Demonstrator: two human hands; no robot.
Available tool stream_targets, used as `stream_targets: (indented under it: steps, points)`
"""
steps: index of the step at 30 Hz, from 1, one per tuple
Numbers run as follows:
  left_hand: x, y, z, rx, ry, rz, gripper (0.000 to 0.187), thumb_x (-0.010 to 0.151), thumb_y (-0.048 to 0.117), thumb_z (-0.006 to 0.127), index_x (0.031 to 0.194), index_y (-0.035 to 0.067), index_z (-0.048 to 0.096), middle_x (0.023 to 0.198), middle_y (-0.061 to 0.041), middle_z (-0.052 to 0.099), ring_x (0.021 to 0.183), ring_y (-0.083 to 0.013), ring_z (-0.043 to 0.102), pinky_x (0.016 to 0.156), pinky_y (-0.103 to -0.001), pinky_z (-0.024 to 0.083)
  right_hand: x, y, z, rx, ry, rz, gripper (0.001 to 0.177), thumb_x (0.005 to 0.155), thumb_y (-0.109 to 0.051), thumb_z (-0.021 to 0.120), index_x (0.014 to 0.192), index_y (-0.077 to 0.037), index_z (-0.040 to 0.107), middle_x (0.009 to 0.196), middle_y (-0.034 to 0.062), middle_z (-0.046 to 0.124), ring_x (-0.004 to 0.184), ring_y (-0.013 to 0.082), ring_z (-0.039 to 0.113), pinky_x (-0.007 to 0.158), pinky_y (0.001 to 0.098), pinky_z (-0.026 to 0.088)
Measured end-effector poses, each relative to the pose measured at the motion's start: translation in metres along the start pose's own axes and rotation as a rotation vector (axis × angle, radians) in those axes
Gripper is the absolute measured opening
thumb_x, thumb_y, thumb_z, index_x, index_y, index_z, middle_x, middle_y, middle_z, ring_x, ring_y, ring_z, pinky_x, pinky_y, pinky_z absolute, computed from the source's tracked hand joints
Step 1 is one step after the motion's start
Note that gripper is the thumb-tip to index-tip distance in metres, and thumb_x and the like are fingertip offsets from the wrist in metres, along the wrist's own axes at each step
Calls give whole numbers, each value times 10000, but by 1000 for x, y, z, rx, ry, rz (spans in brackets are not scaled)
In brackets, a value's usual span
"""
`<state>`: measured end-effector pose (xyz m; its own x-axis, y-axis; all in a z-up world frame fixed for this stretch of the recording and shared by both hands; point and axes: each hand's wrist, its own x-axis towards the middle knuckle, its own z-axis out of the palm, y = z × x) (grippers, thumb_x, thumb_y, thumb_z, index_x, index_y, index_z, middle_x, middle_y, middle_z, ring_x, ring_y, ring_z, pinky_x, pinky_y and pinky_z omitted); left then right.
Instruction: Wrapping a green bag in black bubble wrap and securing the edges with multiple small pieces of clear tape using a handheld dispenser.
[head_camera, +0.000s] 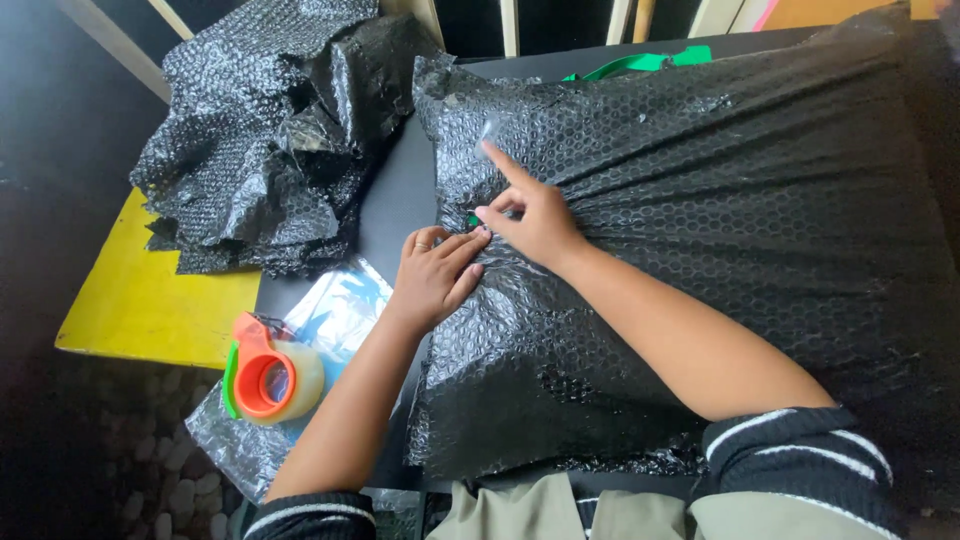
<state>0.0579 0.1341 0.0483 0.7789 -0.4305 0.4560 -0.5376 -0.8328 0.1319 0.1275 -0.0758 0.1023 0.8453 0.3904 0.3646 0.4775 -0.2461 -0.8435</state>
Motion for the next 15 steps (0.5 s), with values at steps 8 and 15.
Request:
stream_targets:
  steps: [8,15]
  points:
    - [-2,0,5,-20,35,-19,501,1050,519,390,1405,261,632,1315,35,674,1145,-254,514,1000,-460,359,13,-28,-44,61,-151,-140,197,781,-29,854,923,-156,803,1024,35,687,957,178,715,719,263,605]
    - [0,4,-4,-37,27,-20,481,1047,485,388,1380,254,648,1304,30,684,1127,-272,519,992,-472,361,23,-93,-74,-118,-291,-17,109,870,-117,791,914,-216,784,910,11,773,821,123,751,591,246,598]
